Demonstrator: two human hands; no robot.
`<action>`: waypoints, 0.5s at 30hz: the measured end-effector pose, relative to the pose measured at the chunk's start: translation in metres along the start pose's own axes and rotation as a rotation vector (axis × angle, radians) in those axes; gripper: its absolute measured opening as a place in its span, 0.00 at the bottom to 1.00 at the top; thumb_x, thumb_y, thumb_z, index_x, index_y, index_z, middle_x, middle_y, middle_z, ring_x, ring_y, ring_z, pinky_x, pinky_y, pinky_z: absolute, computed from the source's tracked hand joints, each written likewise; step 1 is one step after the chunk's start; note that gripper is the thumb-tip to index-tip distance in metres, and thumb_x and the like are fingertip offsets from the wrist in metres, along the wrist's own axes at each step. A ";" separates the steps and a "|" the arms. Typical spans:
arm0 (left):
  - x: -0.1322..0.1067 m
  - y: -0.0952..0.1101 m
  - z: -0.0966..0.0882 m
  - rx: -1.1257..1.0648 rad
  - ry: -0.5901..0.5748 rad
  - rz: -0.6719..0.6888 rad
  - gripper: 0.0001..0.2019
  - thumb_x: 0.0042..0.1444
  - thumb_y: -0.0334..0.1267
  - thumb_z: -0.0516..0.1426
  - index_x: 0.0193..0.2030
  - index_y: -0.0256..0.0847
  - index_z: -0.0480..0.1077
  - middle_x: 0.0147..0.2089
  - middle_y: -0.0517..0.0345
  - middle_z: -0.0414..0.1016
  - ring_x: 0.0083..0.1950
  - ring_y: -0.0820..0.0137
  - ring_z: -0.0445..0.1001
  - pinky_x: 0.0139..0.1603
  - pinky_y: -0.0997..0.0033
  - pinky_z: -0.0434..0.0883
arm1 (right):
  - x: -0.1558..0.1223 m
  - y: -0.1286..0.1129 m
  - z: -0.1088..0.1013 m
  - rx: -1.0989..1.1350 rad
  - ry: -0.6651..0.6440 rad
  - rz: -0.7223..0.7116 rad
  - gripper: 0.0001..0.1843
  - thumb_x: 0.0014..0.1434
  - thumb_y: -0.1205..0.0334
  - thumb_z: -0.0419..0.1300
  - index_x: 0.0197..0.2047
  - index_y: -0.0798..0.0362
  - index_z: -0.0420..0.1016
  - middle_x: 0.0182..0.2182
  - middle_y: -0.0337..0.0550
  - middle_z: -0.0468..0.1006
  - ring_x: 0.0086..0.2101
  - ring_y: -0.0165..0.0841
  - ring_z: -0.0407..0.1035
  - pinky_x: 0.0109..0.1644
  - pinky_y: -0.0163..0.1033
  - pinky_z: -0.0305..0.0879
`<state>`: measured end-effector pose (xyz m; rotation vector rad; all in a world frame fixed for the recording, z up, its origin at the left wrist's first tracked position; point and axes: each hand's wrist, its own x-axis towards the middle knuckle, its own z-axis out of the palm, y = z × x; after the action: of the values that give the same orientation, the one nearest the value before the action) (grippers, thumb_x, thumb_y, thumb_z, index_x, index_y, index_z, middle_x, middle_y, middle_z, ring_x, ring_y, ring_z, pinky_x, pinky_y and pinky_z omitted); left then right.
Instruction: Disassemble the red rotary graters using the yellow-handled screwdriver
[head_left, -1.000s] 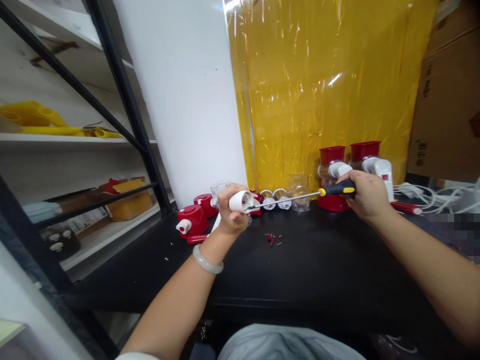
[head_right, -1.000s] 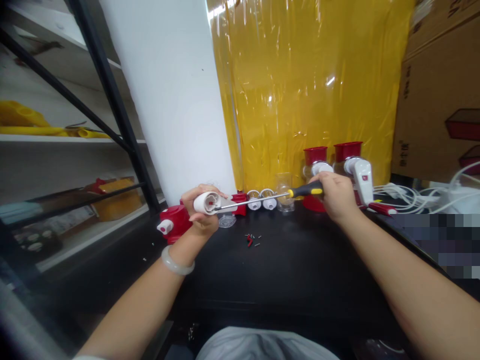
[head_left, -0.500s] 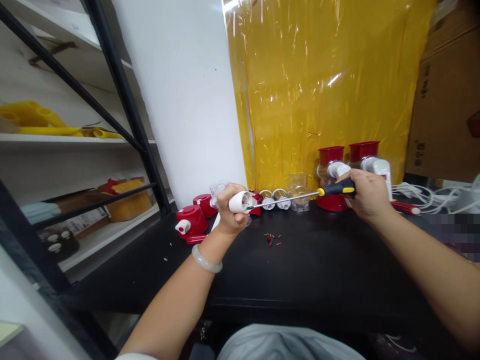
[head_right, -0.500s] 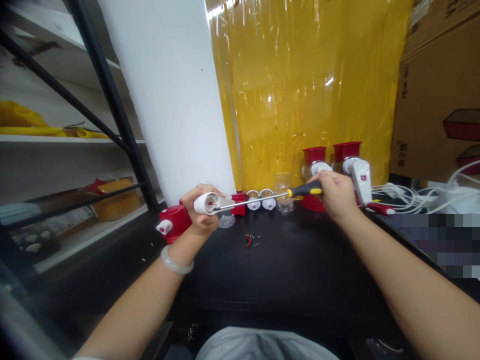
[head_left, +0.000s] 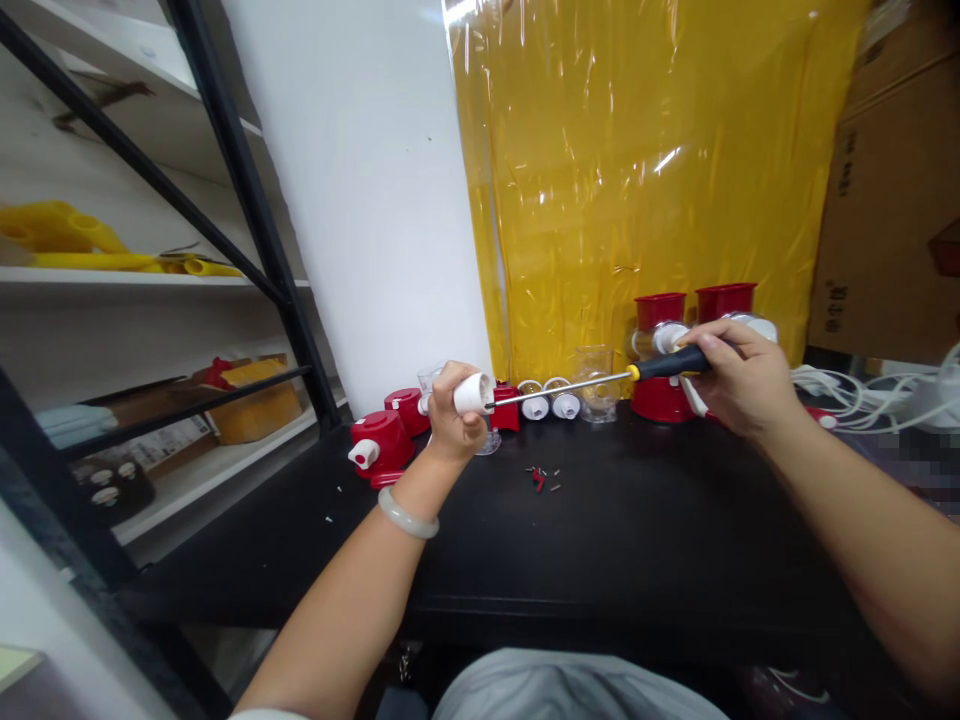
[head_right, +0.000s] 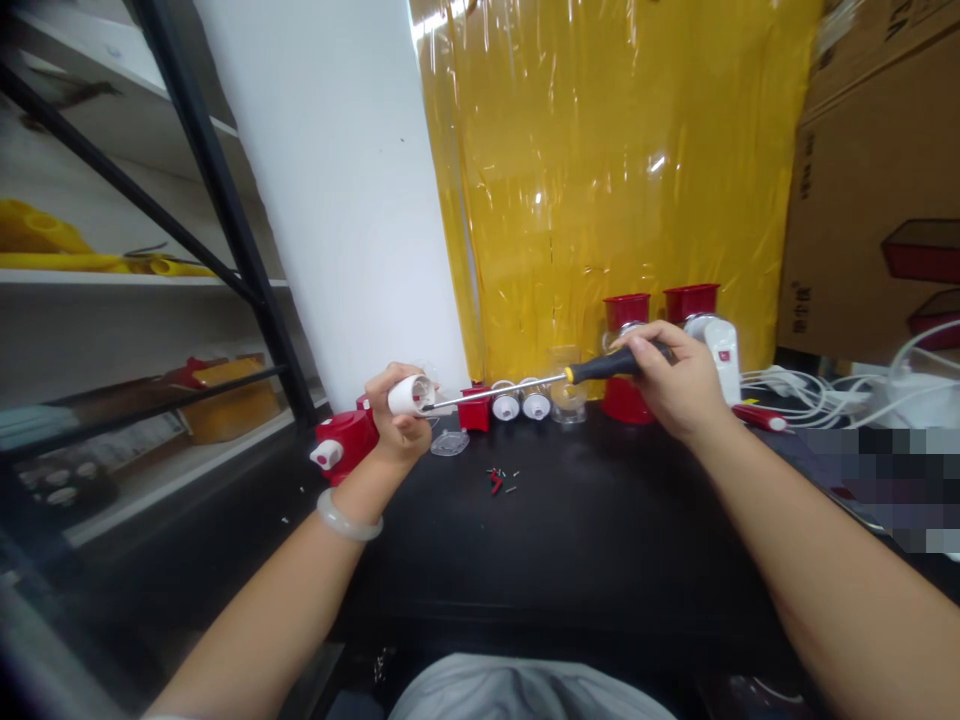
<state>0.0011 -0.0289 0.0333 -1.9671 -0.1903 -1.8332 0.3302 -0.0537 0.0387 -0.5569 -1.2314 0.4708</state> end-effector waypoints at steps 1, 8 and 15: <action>-0.001 -0.001 0.000 0.015 -0.011 -0.006 0.23 0.66 0.61 0.42 0.55 0.46 0.59 0.37 0.59 0.65 0.31 0.71 0.68 0.32 0.67 0.67 | 0.000 -0.001 0.002 0.052 -0.023 0.031 0.16 0.48 0.48 0.69 0.31 0.52 0.75 0.32 0.41 0.75 0.32 0.30 0.68 0.33 0.33 0.66; -0.014 -0.013 -0.004 0.195 -0.092 -0.071 0.22 0.67 0.58 0.42 0.55 0.44 0.59 0.38 0.56 0.70 0.32 0.70 0.70 0.33 0.67 0.68 | 0.000 0.001 -0.004 -0.281 -0.236 0.248 0.30 0.58 0.31 0.54 0.35 0.54 0.73 0.13 0.37 0.64 0.13 0.28 0.56 0.16 0.35 0.50; -0.023 -0.020 -0.005 0.314 -0.069 -0.169 0.25 0.67 0.59 0.41 0.52 0.41 0.64 0.41 0.50 0.75 0.36 0.65 0.75 0.35 0.65 0.68 | -0.001 -0.001 -0.001 -0.338 -0.233 0.051 0.20 0.57 0.40 0.60 0.34 0.50 0.72 0.19 0.36 0.68 0.19 0.28 0.60 0.22 0.34 0.54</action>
<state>-0.0141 -0.0089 0.0157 -1.8384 -0.6428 -1.7128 0.3307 -0.0549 0.0386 -0.8396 -1.5363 0.3787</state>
